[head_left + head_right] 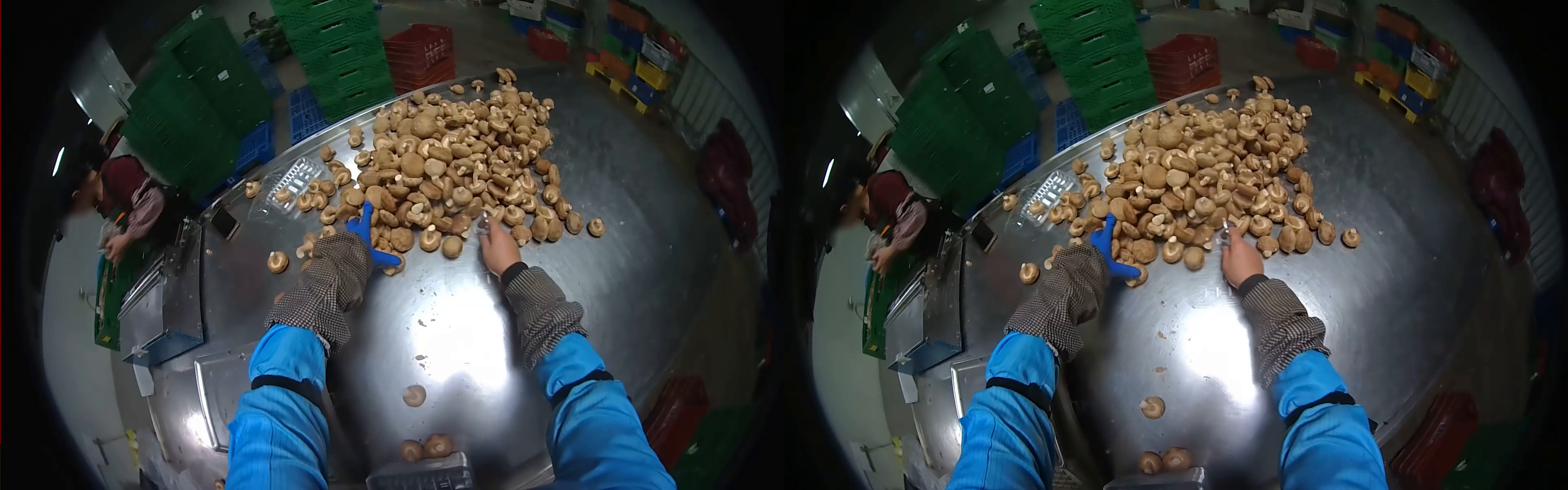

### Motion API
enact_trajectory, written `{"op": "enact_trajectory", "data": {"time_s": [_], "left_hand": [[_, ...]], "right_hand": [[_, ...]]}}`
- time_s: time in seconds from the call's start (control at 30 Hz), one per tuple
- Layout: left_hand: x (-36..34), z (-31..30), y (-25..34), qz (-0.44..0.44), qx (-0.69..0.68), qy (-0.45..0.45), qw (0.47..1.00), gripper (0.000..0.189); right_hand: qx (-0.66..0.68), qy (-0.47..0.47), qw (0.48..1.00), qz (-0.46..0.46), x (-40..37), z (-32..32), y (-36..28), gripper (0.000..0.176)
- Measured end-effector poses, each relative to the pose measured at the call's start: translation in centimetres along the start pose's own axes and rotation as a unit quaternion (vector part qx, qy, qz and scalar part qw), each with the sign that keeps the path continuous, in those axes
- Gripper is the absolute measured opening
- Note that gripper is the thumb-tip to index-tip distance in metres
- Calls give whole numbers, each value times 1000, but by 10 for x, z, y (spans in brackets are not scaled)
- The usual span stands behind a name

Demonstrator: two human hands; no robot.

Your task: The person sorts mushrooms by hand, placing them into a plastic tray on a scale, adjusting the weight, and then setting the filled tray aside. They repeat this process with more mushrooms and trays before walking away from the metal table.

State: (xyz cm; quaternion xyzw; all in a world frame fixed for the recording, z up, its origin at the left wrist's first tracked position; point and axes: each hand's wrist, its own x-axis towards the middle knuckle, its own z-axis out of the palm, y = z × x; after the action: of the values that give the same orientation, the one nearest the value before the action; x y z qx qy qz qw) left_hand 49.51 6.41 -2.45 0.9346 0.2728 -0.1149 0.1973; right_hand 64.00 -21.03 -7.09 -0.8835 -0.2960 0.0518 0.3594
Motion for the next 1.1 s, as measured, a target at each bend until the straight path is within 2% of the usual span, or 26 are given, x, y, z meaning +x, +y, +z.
{"op": "enact_trajectory", "data": {"time_s": [0.07,0.1,0.23,0.3,0.33,0.37,0.4,0.43,0.47,0.53,0.57,0.6,0.63,0.7,0.73,0.77,0.83,0.87,0.9,0.93,0.97,1.0,1.03,1.07,1.1], "left_hand": [[-13,3,19,-2,7,9,1000,144],[-5,15,6,75,-12,40,996,140],[-5,60,6,163,-121,71,977,137],[-12,82,3,173,-211,99,957,135],[-27,79,15,165,-259,82,948,134],[-44,77,27,156,-306,63,937,133],[-58,78,40,145,-353,45,923,132],[-66,88,51,185,-458,37,869,129],[-72,92,59,154,-430,53,888,128],[-93,93,78,90,-373,87,919,126],[-112,95,93,70,-279,130,949,120],[-133,87,109,51,-238,120,963,120],[-154,81,123,32,-195,109,974,119],[-185,81,137,29,-57,79,995,121],[-197,79,142,40,-43,76,995,122],[-210,77,146,50,-29,74,996,123],[-234,68,150,50,5,53,997,122],[-240,73,141,86,-64,74,991,122],[-244,86,126,122,-131,95,979,122],[-245,98,110,157,-197,115,961,121],[-245,108,97,223,-301,181,909,113],[-247,105,91,125,-424,142,885,105],[-247,97,85,25,-536,99,838,98],[-247,89,80,-75,-634,55,768,90],[-251,79,78,-94,-637,27,765,85]], "right_hand": [[41,-8,998,-47,5,18,1,40],[42,-44,997,-37,5,14,-11,41],[75,-12,995,-61,-3,46,-23,41],[156,-37,987,6,-14,36,-34,42],[196,-48,979,39,-21,30,-37,43],[328,-64,938,91,-26,44,-25,45],[371,-86,916,127,-37,41,-29,46],[411,-108,890,163,-49,35,-33,47],[450,-128,861,199,-61,30,-39,48],[506,-64,826,239,-85,35,-43,43],[531,-34,808,253,-94,36,-43,41],[555,-4,788,266,-101,37,-41,40],[574,23,796,191,-106,47,-30,37],[725,21,667,172,-121,59,-23,36],[790,19,593,159,-129,65,-20,35],[728,-2,681,82,-136,69,-15,35],[741,21,661,116,-160,66,-12,36],[747,31,651,131,-167,64,-11,37],[740,29,649,174,-178,36,-38,41],[705,42,686,172,-187,27,-45,42],[668,52,723,169,-195,19,-49,43],[629,61,758,165,-203,15,-52,43],[633,55,755,161,-208,13,-58,44],[623,45,764,162,-215,11,-65,44],[614,35,772,161,-224,2,-83,45]]}}
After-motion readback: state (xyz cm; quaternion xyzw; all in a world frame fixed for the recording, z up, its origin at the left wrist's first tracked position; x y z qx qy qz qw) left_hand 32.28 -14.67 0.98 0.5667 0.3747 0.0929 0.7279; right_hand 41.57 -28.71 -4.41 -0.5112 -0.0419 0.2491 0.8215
